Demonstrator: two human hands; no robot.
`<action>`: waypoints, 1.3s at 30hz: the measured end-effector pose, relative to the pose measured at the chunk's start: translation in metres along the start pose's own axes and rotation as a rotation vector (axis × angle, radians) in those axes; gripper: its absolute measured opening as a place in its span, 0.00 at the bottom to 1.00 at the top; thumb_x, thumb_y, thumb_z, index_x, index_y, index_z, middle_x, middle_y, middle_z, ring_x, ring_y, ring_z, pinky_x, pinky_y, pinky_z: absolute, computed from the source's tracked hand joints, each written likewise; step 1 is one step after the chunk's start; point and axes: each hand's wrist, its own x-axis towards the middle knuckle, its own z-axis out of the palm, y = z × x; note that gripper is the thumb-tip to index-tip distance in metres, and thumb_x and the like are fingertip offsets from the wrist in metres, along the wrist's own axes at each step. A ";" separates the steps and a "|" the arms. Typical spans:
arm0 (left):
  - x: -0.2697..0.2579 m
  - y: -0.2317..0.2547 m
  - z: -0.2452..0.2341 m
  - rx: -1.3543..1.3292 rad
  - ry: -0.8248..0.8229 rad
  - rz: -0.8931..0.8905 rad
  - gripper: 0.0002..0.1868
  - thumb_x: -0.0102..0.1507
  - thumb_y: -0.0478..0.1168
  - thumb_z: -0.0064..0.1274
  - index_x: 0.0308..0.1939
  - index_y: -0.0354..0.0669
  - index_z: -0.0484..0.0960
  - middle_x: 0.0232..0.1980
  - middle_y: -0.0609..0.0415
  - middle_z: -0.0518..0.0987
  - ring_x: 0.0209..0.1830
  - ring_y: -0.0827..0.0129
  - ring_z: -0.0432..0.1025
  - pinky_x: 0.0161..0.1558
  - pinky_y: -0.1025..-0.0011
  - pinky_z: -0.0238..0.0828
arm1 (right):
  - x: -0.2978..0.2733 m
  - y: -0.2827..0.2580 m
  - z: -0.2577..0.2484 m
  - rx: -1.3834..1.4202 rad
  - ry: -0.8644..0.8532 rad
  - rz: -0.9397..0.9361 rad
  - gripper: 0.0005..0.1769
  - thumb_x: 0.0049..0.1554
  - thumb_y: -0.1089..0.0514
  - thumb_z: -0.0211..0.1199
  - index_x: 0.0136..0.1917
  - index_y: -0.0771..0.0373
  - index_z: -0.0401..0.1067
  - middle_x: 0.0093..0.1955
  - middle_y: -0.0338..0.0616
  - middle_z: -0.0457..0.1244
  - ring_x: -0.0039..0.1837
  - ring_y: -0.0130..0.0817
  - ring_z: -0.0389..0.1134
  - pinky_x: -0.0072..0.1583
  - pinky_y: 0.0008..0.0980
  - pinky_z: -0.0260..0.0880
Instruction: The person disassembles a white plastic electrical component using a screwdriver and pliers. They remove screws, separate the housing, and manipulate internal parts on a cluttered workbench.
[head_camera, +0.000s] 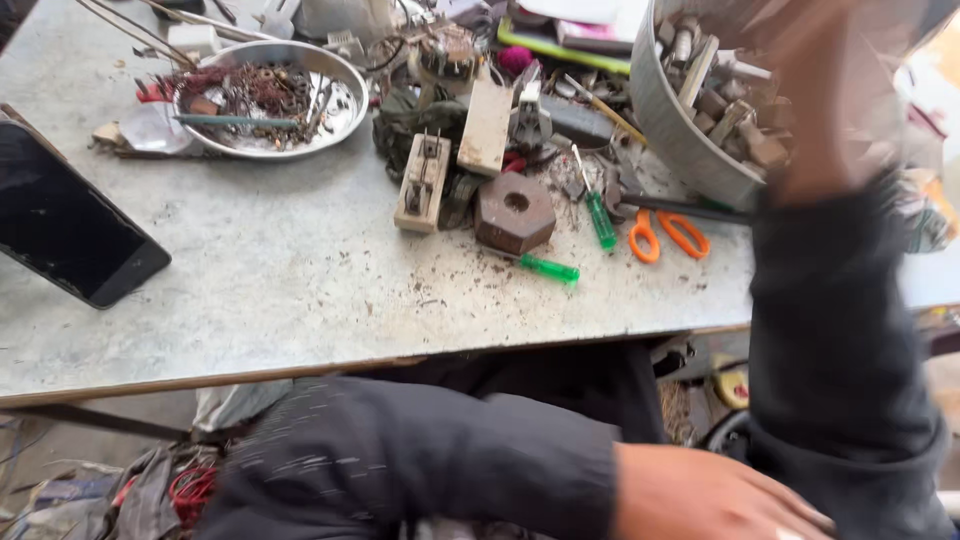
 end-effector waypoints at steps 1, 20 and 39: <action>-0.016 0.007 -0.022 0.354 -0.038 0.061 0.14 0.74 0.42 0.43 0.61 0.44 0.78 0.69 0.59 0.76 0.69 0.72 0.69 0.78 0.68 0.60 | -0.005 -0.010 0.016 0.011 -0.080 -0.024 0.18 0.57 0.43 0.67 0.53 0.56 0.77 0.49 0.44 0.69 0.50 0.45 0.69 0.50 0.42 0.71; -0.231 0.023 -0.282 0.882 0.606 -1.214 0.49 0.56 0.46 0.65 0.76 0.47 0.54 0.72 0.33 0.63 0.69 0.40 0.63 0.66 0.52 0.64 | -0.072 0.035 0.142 0.104 -0.156 0.187 0.15 0.62 0.55 0.60 0.58 0.66 0.75 0.51 0.51 0.67 0.46 0.41 0.69 0.49 0.39 0.71; -0.272 0.065 -0.318 1.041 0.833 -1.211 0.37 0.54 0.34 0.62 0.68 0.52 0.70 0.69 0.45 0.71 0.61 0.50 0.75 0.54 0.56 0.78 | 0.028 0.005 0.181 0.269 -0.239 0.128 0.39 0.62 0.34 0.60 0.72 0.67 0.66 0.63 0.56 0.65 0.65 0.50 0.65 0.63 0.48 0.65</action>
